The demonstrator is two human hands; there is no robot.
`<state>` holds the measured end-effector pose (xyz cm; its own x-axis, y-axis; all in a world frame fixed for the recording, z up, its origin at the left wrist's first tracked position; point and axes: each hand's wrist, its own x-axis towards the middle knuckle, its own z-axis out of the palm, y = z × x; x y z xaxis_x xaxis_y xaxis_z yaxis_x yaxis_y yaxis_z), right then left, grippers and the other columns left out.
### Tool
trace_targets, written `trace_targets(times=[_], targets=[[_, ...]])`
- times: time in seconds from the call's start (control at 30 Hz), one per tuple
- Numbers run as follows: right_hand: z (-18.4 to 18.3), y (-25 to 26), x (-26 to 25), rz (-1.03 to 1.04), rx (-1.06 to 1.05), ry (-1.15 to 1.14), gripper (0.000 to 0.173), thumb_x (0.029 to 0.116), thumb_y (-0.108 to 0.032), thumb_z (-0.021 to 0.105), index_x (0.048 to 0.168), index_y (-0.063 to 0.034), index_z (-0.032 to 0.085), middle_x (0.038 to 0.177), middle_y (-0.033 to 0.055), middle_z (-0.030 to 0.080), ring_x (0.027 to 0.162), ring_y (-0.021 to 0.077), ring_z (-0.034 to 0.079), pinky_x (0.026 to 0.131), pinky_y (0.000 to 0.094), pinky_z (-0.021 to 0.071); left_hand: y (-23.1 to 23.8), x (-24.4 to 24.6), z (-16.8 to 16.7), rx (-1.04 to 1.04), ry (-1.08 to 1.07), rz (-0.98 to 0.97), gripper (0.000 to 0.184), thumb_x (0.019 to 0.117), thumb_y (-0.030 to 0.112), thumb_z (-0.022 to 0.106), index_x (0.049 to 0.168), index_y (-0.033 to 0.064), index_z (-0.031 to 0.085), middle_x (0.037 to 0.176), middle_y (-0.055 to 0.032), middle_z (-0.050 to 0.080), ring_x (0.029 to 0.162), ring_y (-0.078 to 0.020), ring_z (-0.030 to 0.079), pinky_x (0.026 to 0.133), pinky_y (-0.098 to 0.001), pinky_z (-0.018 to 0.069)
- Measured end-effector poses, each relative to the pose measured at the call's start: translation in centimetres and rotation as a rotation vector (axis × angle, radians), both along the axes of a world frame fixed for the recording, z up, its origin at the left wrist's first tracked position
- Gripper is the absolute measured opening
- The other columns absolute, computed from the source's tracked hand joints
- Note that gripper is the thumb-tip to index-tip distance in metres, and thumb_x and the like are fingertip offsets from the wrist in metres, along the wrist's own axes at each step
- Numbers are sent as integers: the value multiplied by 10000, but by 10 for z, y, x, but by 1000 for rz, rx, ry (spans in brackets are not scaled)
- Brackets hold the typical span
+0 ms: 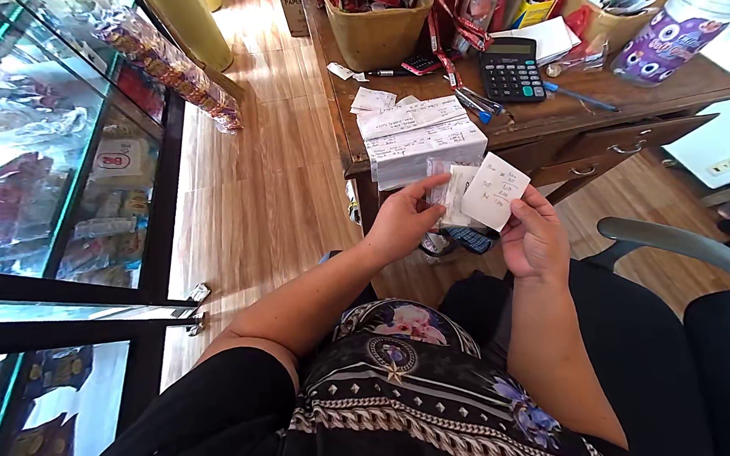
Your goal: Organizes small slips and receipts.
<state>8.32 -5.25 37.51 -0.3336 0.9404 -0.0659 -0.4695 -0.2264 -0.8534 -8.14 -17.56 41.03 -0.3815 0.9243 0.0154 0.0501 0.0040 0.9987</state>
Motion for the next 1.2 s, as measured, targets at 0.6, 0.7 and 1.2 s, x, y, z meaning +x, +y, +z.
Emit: trace_targets(times=[0.6, 0.7, 1.2], targets=[[1, -21, -10, 2, 139, -176, 160, 986, 41, 573, 1042, -43, 696, 893, 44, 730, 763, 119, 719, 700, 288, 626, 1, 1, -7, -8, 67, 6, 216, 1027, 103, 618, 1221, 19, 667, 1131, -90, 672, 792, -92, 680, 703, -267, 603], [-2, -23, -9, 27, 188, -199, 142, 962, 37, 621, 1050, -43, 700, 903, 33, 728, 771, 106, 713, 713, 274, 622, 0, 0, -8, -4, 100, 33, 116, 1017, 99, 635, 1060, 10, 696, 1106, -78, 676, 797, -78, 681, 701, -251, 602], [0, -26, -5, 53, 227, -274, 66, 916, 14, 704, 909, -51, 703, 802, 33, 735, 716, 110, 721, 696, 285, 630, 2, -1, -10, -15, 49, 82, 90, 954, 110, 724, 934, 25, 702, 780, -49, 698, 602, -75, 631, 564, -230, 542]])
